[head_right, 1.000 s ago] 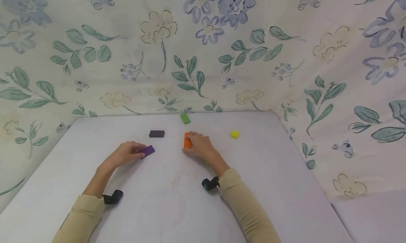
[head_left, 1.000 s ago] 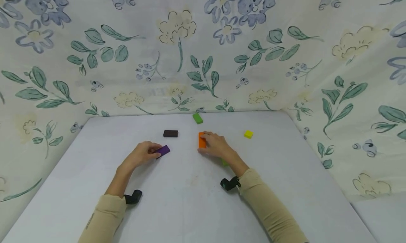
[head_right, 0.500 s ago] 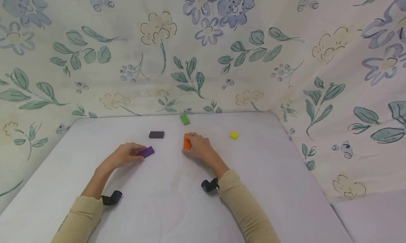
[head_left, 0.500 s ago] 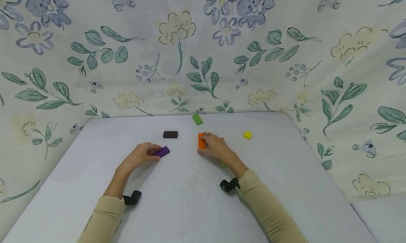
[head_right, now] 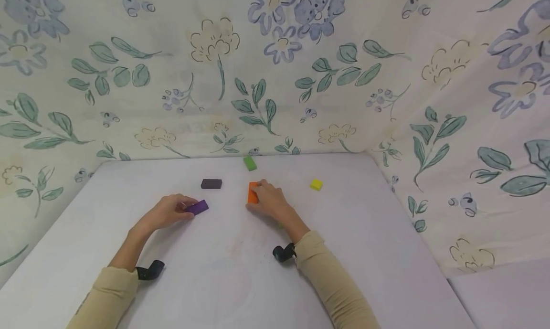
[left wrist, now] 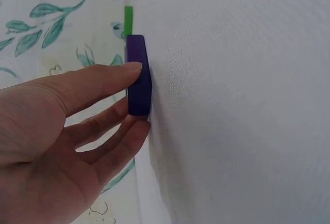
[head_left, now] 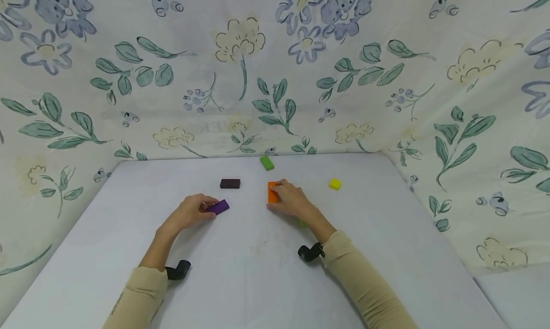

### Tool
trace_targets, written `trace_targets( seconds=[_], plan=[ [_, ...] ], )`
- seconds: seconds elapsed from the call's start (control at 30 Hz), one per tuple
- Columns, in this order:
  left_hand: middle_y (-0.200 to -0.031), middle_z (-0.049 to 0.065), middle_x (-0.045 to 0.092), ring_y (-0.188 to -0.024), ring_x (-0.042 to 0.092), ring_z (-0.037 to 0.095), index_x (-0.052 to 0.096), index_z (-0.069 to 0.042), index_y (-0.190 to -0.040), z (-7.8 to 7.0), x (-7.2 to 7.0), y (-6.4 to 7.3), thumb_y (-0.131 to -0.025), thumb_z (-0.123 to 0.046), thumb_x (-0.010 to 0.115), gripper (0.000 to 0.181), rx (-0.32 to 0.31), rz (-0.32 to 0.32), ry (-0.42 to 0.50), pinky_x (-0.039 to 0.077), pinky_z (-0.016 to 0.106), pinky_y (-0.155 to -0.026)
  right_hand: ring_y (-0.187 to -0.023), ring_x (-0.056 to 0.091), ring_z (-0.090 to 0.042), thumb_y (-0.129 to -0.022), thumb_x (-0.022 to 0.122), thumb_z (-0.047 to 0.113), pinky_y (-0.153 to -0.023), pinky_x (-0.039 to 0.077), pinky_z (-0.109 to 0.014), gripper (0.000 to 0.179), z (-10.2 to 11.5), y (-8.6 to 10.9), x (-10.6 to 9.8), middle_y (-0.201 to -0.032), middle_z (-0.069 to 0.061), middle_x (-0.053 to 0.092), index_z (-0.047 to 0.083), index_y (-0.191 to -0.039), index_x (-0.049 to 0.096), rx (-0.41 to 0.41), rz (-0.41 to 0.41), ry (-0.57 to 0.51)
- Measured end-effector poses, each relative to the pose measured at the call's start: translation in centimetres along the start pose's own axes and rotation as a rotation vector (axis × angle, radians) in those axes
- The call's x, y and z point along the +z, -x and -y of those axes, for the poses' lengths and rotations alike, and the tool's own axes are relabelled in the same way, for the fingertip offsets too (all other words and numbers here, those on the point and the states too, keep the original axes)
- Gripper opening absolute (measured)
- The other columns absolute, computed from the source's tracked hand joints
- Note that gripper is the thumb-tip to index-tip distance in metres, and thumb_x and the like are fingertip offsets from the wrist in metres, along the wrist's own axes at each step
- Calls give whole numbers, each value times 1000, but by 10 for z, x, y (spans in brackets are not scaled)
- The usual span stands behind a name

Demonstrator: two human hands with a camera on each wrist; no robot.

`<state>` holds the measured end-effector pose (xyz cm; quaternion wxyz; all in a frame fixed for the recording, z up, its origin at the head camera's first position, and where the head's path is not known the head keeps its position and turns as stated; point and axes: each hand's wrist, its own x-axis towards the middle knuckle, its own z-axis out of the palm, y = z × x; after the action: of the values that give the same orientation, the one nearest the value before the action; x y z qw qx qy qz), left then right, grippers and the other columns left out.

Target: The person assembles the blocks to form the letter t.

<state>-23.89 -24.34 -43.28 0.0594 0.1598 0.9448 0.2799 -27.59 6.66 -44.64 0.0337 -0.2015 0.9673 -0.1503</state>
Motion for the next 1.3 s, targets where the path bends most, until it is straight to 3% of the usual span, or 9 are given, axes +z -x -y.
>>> trace_targets(
  seconds=[0.37, 0.67, 1.3],
  plan=[
    [-113, 20, 67, -96, 61, 30, 66, 0, -123, 2, 1, -2, -87, -6, 71, 37, 16, 0, -8, 52, 46, -86, -126, 52, -27, -88, 70, 45, -104, 45, -50, 62, 2, 1, -2, -146, -12, 48, 13, -140, 56, 9, 4, 0],
    [-110, 24, 65, -101, 63, 38, 65, 4, -123, 1, 1, -5, -87, -2, 69, 37, 67, -29, 6, 52, 52, -88, -125, 53, -26, -88, 70, 46, -102, 46, -48, 63, 1, 0, -1, -146, -11, 49, 13, -140, 56, 5, 1, -4],
    [-114, 22, 65, -106, 60, 37, 65, 1, -125, -6, 2, -16, -87, -3, 68, 39, 70, -42, -33, 49, 53, -91, -124, 54, -26, -87, 72, 43, -104, 45, -49, 62, 2, 2, -2, -143, -11, 52, 12, -138, 58, 5, -15, -41]
  ],
)
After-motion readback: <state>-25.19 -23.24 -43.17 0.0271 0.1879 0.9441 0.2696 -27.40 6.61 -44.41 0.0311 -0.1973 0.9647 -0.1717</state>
